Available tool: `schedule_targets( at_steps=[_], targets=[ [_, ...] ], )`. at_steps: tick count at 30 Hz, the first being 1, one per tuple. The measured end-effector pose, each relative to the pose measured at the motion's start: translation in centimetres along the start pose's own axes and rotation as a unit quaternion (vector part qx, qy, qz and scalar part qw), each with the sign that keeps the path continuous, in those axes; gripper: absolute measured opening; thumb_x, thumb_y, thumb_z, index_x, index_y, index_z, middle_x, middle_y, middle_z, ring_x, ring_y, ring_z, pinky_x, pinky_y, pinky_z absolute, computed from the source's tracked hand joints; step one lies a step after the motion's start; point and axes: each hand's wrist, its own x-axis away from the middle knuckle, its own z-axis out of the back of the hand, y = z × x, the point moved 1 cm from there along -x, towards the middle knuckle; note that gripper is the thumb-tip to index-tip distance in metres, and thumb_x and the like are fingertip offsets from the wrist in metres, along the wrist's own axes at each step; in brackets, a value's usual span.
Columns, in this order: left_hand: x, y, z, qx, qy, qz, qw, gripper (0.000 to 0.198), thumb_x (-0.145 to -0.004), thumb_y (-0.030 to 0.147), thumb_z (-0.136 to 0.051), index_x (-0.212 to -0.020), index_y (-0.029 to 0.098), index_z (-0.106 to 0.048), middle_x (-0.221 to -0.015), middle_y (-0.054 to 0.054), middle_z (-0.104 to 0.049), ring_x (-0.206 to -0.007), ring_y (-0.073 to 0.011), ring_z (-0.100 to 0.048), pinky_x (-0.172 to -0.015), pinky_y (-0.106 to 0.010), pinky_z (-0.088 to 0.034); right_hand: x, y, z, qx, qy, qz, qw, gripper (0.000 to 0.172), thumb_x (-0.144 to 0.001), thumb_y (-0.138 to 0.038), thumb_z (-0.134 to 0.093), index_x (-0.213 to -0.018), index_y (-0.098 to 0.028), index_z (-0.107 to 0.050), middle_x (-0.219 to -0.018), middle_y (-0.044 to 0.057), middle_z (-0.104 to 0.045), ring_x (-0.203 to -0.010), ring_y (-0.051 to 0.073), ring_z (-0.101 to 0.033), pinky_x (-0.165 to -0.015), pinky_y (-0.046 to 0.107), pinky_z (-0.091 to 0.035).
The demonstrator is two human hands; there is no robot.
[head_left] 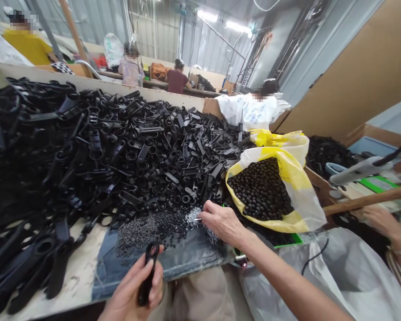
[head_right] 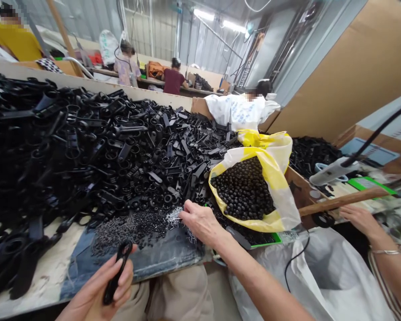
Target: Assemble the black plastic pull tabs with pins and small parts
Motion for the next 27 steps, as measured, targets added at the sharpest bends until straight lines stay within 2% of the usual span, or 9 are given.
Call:
schedule_targets(
  at_steps=[4, 6, 8, 11, 14, 16, 18, 21, 27],
  targets=[
    [-0.9, 0.0, 0.9, 0.002, -0.007, -0.02, 1.0, 0.053, -0.071, 0.029, -0.088, -0.119, 0.016, -0.069, -0.078, -0.002, -0.068, -0.062, -0.0119, -0.056, -0.055, -0.023, -0.043, -2.6, 0.9, 0.1, -0.15, 0.089, -0.032, 0.984, 0.01, -0.093, -0.028, -0.067, -0.088, -0.021, -0.072, -0.093, 0.001, -0.06, -0.074, 0.012, -0.054, -0.069, 0.023, -0.042],
    [-1.1, 0.3, 1.0, -0.015, 0.005, -0.039, 0.999, 0.053, -0.071, 0.027, -0.087, -0.12, 0.018, -0.069, -0.086, -0.004, -0.072, -0.068, -0.0143, -0.06, -0.058, -0.024, -0.045, -4.2, 1.4, 0.7, -0.234, 0.142, -0.076, 0.959, 0.024, -0.095, -0.044, -0.063, -0.09, -0.021, -0.068, -0.084, -0.001, -0.056, -0.064, 0.011, -0.048, -0.06, 0.023, -0.04],
    [-1.1, 0.6, 0.9, -0.031, 0.019, -0.057, 0.998, 0.054, -0.071, 0.028, -0.088, -0.12, 0.019, -0.069, -0.086, -0.005, -0.073, -0.07, -0.0154, -0.062, -0.06, -0.024, -0.045, -5.2, 1.3, 1.3, -0.318, 0.173, -0.119, 0.925, 0.039, -0.095, -0.06, -0.054, -0.091, -0.022, -0.063, -0.074, -0.003, -0.052, -0.051, 0.009, -0.035, -0.048, 0.02, -0.031],
    [-0.7, 0.9, 0.4, -0.027, 0.038, -0.068, 0.997, 0.055, -0.076, 0.033, -0.085, -0.126, 0.019, -0.067, -0.09, -0.005, -0.074, -0.075, -0.0156, -0.062, -0.064, -0.024, -0.047, -4.9, -1.1, 1.0, -0.429, 0.162, -0.152, 0.876, 0.049, -0.092, -0.071, -0.052, -0.09, -0.023, -0.058, -0.07, -0.004, -0.056, -0.045, 0.006, -0.022, -0.041, 0.019, -0.022],
    [-0.3, 1.0, 0.0, 0.017, 0.026, -0.071, 0.997, 0.047, -0.086, 0.032, -0.075, -0.129, 0.019, -0.066, -0.101, -0.007, -0.076, -0.084, -0.0169, -0.064, -0.071, -0.026, -0.05, -2.3, -5.8, -1.3, -0.516, 0.082, -0.165, 0.837, 0.044, -0.086, -0.064, -0.069, -0.089, -0.02, -0.063, -0.067, -0.002, -0.061, -0.044, 0.006, -0.031, -0.04, 0.019, -0.026],
    [-0.2, 1.0, -0.1, 0.064, 0.019, -0.067, 0.996, 0.04, -0.089, 0.029, -0.068, -0.128, 0.02, -0.067, -0.106, -0.007, -0.077, -0.096, -0.0202, -0.067, -0.086, -0.031, -0.053, -0.1, -8.8, -3.5, -0.56, -0.006, -0.169, 0.811, 0.041, -0.083, -0.057, -0.077, -0.095, -0.019, -0.071, -0.067, -0.002, -0.062, -0.053, 0.01, -0.046, -0.049, 0.021, -0.038],
    [-0.2, 0.9, 0.0, 0.11, 0.025, -0.07, 0.991, 0.038, -0.09, 0.026, -0.062, -0.127, 0.021, -0.069, -0.114, -0.007, -0.077, -0.113, -0.0243, -0.066, -0.102, -0.039, -0.05, 1.5, -10.9, -5.8, -0.563, -0.019, -0.159, 0.811, 0.042, -0.086, -0.055, -0.075, -0.108, -0.019, -0.072, -0.067, -0.003, -0.06, -0.059, 0.013, -0.051, -0.057, 0.024, -0.043],
    [-0.2, 0.9, 0.1, 0.148, 0.045, -0.071, 0.985, 0.038, -0.09, 0.021, -0.054, -0.124, 0.02, -0.072, -0.123, -0.008, -0.076, -0.133, -0.0266, -0.058, -0.117, -0.046, -0.041, 2.4, -12.4, -8.4, -0.55, 0.015, -0.166, 0.818, 0.044, -0.09, -0.057, -0.071, -0.108, -0.018, -0.071, -0.072, -0.001, -0.063, -0.065, 0.015, -0.055, -0.062, 0.026, -0.045],
    [0.4, 0.9, -0.5, 0.191, 0.099, -0.053, 0.975, 0.035, -0.092, 0.01, -0.047, -0.105, 0.018, -0.079, -0.12, -0.008, -0.079, -0.142, -0.023, -0.052, -0.126, -0.045, -0.032, 1.9, -13.2, -10.0, -0.54, 0.034, -0.194, 0.818, 0.045, -0.088, -0.061, -0.072, -0.099, -0.017, -0.069, -0.08, 0.004, -0.07, -0.07, 0.018, -0.06, -0.066, 0.028, -0.049]
  ],
)
